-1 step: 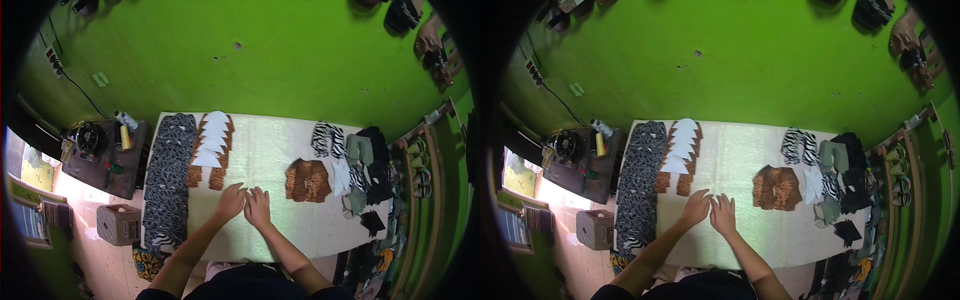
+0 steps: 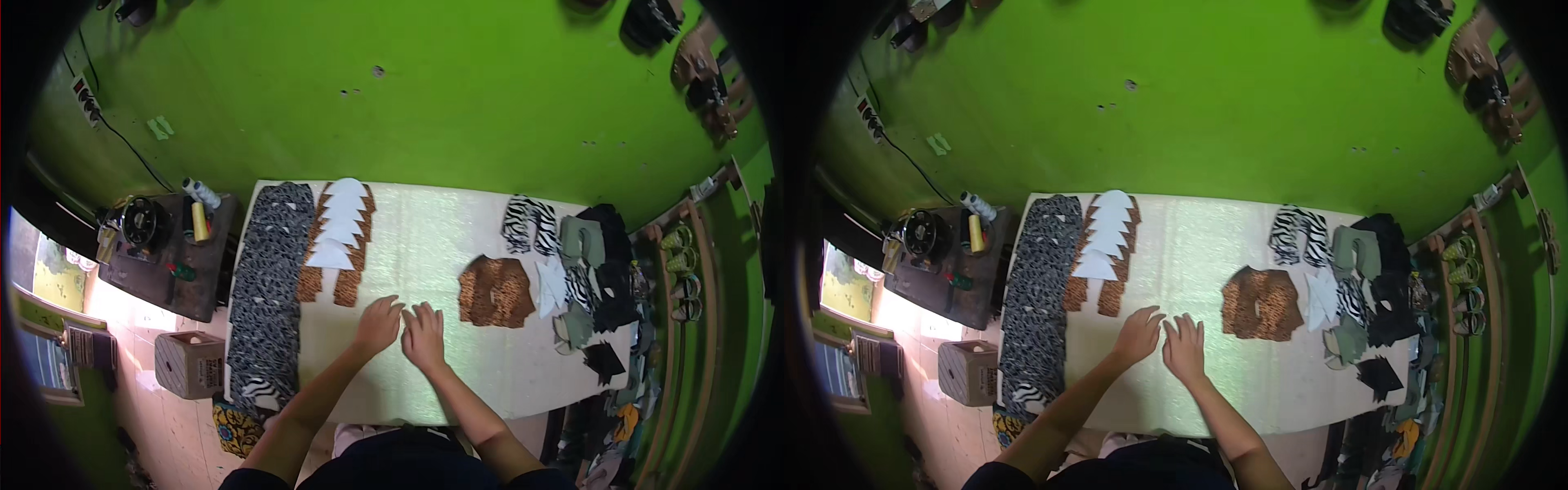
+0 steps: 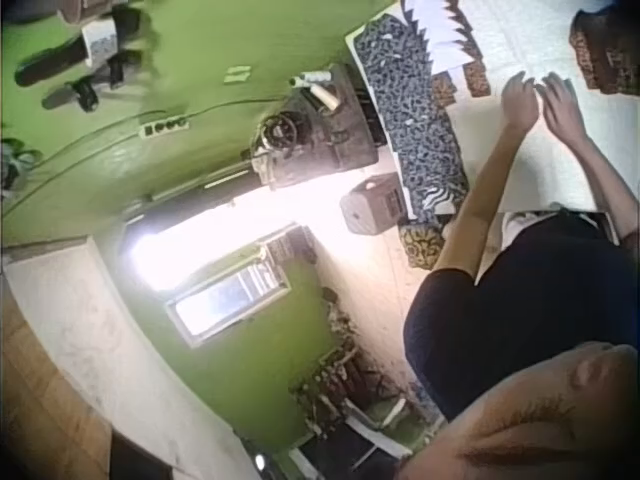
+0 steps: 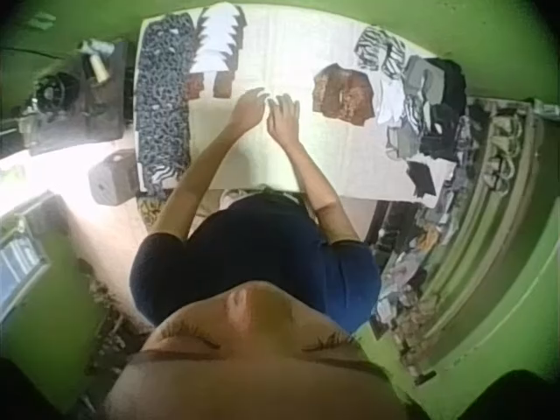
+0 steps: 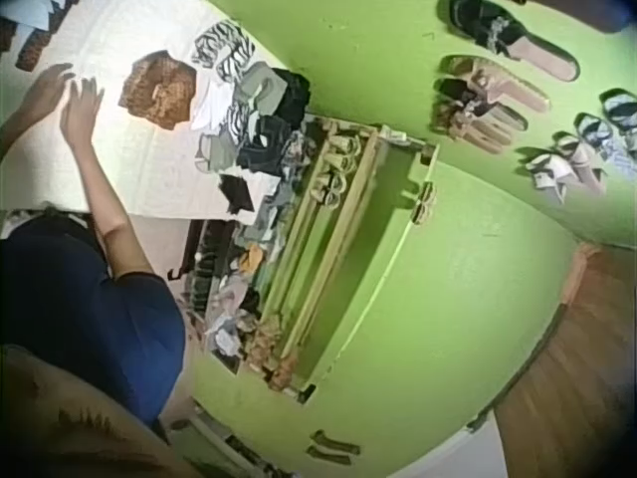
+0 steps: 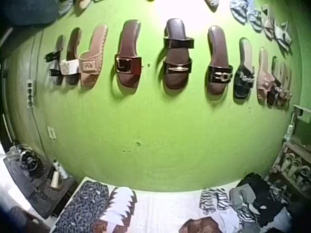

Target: Organizing and stacking various patterned fabric components for shoe manufacturing on a table.

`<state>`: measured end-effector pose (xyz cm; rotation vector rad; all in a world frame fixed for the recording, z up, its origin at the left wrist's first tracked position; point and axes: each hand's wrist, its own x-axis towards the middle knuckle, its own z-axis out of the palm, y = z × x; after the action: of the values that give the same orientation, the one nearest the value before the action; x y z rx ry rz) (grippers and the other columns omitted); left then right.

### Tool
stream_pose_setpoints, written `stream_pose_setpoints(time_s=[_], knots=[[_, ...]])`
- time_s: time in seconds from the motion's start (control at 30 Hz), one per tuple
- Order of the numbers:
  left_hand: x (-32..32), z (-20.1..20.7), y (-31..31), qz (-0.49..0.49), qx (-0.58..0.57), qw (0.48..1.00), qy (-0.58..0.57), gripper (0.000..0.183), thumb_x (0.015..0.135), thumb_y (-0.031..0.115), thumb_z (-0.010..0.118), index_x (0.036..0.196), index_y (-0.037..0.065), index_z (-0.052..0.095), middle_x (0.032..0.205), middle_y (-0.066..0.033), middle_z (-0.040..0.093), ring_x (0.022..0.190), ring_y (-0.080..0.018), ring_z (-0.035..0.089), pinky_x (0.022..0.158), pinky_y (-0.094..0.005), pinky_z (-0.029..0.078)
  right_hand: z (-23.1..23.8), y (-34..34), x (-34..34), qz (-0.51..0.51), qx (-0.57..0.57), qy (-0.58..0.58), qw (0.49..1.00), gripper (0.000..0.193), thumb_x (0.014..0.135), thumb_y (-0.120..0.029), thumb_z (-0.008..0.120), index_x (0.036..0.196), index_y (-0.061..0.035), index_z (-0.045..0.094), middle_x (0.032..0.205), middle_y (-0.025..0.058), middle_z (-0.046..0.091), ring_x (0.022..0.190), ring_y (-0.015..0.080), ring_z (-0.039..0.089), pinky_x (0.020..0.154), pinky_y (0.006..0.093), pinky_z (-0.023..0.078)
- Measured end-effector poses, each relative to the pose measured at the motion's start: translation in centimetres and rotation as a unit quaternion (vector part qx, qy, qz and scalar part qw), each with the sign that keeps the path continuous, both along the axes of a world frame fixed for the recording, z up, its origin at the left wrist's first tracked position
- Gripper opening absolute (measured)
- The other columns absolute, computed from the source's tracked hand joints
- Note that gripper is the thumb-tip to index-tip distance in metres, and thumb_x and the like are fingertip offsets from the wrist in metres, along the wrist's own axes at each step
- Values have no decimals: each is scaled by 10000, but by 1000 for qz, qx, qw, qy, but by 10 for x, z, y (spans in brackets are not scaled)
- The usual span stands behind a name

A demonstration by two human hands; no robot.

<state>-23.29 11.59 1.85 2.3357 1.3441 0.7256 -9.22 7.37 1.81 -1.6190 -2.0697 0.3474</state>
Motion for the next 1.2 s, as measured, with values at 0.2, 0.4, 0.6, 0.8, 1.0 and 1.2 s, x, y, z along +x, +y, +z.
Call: stream_pose_setpoints(time_s=[0.2, 0.4, 0.6, 0.8, 1.0, 1.2], knots=[[104, 21, 22, -61, 14, 998, -28, 208, 780, 86, 530, 976, 22, 556, 978, -144, 561, 912, -317, 534, 823, -408, 418, 24, 12, 135, -115, 68, -54, 990, 382, 755, -103, 520, 1131, -40, 512, 1172, 173, 444, 1193, 347, 347, 1011, 544, 211], [188, 25, 50, -16, 37, 996, 85, 285, 756, 150, 582, 1012, 26, 554, 1036, -132, 540, 971, -294, 501, 821, -385, 416, 15, 48, 231, -150, 63, -75, 984, 413, 746, -127, 566, 1144, -40, 496, 1142, 160, 464, 1121, 319, 412, 964, 444, 307], [220, 15, 55, 86, 42, 988, 122, 303, 724, 167, 605, 995, 41, 554, 973, -109, 538, 895, -265, 516, 754, -373, 427, 15, 60, 257, -57, 52, -74, 994, 421, 729, -121, 585, 1135, -49, 500, 1145, 155, 464, 1111, 312, 424, 914, 409, 367], [232, 20, 56, 134, -9, 986, 102, 227, 723, 93, 587, 943, 47, 553, 945, -126, 533, 867, -287, 519, 729, -380, 429, 18, 73, 266, 28, 42, -73, 996, 423, 724, -110, 589, 1137, -73, 506, 1150, 141, 465, 1121, 304, 417, 913, 400, 366], [237, 37, 42, 112, 102, 987, 50, 143, 744, 78, 573, 880, 59, 533, 882, -124, 532, 834, -307, 511, 734, -387, 425, 23, 83, 268, 64, 37, -12, 997, 412, 737, -105, 595, 1139, -83, 509, 1130, 130, 477, 1109, 298, 425, 912, 392, 364], [237, 53, 22, 113, -46, 992, -35, 128, 846, 160, 519, 915, 54, 501, 824, -145, 571, 771, -330, 567, 654, -395, 452, 30, 83, 274, 109, 7, 34, 993, 387, 747, -130, 617, 1122, -106, 527, 1081, 72, 525, 1066, 250, 465, 930, 377, 346]])
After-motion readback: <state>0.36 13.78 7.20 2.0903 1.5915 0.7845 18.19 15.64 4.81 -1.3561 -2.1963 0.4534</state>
